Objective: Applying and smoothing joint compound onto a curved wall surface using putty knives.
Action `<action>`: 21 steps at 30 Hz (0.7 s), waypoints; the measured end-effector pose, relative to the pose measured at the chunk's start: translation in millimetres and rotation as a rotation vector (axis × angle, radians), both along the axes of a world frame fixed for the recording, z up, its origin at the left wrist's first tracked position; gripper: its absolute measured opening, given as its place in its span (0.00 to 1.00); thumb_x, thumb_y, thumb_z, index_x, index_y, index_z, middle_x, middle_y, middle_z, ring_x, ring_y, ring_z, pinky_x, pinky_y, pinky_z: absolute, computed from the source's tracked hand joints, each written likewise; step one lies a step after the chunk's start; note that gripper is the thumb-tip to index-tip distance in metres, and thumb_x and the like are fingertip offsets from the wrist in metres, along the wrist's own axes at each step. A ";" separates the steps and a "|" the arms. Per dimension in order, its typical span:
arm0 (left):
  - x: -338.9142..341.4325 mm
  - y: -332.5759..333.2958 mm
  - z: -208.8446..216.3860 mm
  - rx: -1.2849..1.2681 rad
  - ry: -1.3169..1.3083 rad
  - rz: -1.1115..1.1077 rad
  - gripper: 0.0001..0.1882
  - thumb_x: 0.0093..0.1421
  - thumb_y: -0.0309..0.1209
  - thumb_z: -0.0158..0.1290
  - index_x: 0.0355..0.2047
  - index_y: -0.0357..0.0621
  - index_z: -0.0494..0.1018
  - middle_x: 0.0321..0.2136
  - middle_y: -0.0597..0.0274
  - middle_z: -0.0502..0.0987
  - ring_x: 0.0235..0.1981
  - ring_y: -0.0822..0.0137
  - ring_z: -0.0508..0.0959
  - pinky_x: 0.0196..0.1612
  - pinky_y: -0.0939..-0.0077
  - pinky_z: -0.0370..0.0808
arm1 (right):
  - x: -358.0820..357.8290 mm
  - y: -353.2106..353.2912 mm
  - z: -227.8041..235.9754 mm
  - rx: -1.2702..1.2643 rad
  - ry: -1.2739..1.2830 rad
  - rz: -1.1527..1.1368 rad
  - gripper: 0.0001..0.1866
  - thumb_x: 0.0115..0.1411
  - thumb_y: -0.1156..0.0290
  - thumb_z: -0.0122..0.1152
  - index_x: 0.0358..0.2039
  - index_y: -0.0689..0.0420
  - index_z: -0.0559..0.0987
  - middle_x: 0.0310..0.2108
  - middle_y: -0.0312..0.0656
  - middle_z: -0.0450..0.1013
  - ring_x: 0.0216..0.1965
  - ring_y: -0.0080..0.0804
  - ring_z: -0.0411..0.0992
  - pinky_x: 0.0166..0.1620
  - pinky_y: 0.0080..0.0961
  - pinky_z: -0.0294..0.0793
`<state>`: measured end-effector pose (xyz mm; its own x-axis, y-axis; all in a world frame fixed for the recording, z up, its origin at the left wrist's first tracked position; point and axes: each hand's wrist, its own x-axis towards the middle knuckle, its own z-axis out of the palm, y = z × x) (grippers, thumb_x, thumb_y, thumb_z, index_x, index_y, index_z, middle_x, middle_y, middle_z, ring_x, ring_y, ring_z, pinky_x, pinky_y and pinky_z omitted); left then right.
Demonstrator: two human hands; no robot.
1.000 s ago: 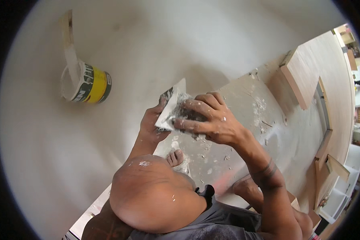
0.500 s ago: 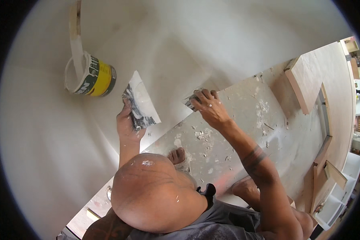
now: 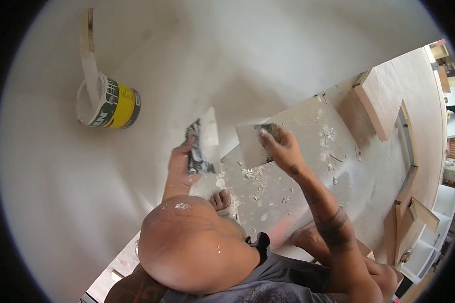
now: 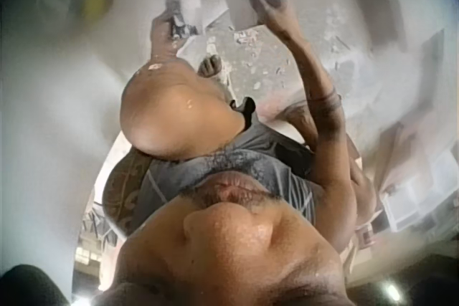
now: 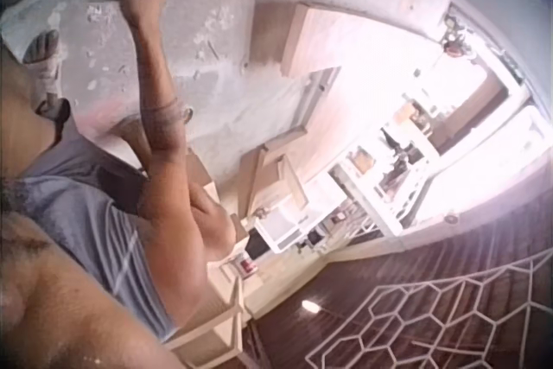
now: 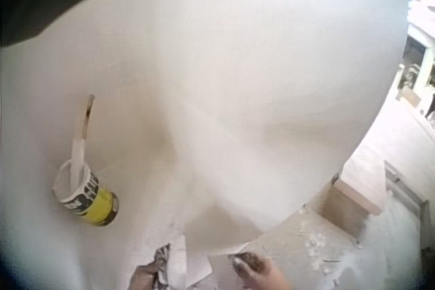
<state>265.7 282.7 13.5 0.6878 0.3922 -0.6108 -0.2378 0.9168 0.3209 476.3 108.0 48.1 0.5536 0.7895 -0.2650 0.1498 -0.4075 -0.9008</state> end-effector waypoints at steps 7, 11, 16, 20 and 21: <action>29.4 -47.1 34.2 -0.212 0.035 -0.172 0.15 0.67 0.32 0.50 0.50 0.40 0.74 0.41 0.59 0.81 0.37 0.62 0.81 0.44 0.66 0.79 | -31.9 41.4 -37.8 0.240 0.665 -0.347 0.27 0.69 0.49 0.51 0.41 0.65 0.77 0.28 0.35 0.73 0.25 0.19 0.69 0.25 0.21 0.69; 1.2 -4.2 14.3 0.020 -0.048 -0.023 0.20 0.65 0.42 0.53 0.50 0.39 0.71 0.39 0.56 0.80 0.41 0.58 0.81 0.47 0.57 0.79 | -38.1 0.6 -29.8 -0.153 0.366 0.153 0.17 0.65 0.61 0.61 0.40 0.65 0.81 0.22 0.34 0.73 0.21 0.19 0.69 0.20 0.22 0.67; 2.7 3.1 16.2 0.128 0.025 -0.070 0.23 0.64 0.42 0.55 0.54 0.38 0.70 0.43 0.57 0.80 0.42 0.58 0.81 0.47 0.56 0.79 | -20.5 -3.6 -39.8 0.060 0.792 -0.457 0.24 0.70 0.47 0.46 0.30 0.55 0.73 0.17 0.32 0.65 0.15 0.24 0.66 0.19 0.24 0.67; 22.7 -33.8 7.5 0.121 0.088 -0.211 0.27 0.63 0.43 0.57 0.55 0.38 0.69 0.46 0.56 0.79 0.44 0.59 0.81 0.49 0.58 0.78 | -30.2 25.6 -52.1 0.305 0.235 -0.178 0.28 0.67 0.43 0.50 0.40 0.60 0.75 0.19 0.37 0.71 0.17 0.28 0.68 0.22 0.26 0.68; 30.3 -32.0 12.2 0.074 0.057 -0.177 0.27 0.63 0.43 0.57 0.56 0.38 0.69 0.46 0.56 0.79 0.45 0.58 0.80 0.50 0.59 0.78 | -32.1 18.5 -62.9 0.423 -0.155 0.018 0.27 0.65 0.49 0.58 0.44 0.65 0.76 0.20 0.36 0.72 0.19 0.25 0.68 0.25 0.26 0.70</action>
<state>295.9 250.7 25.7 0.7152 0.3133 -0.6248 -0.0546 0.9162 0.3970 444.2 126.6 -14.8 0.5466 0.8204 0.1678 0.2998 -0.0046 -0.9540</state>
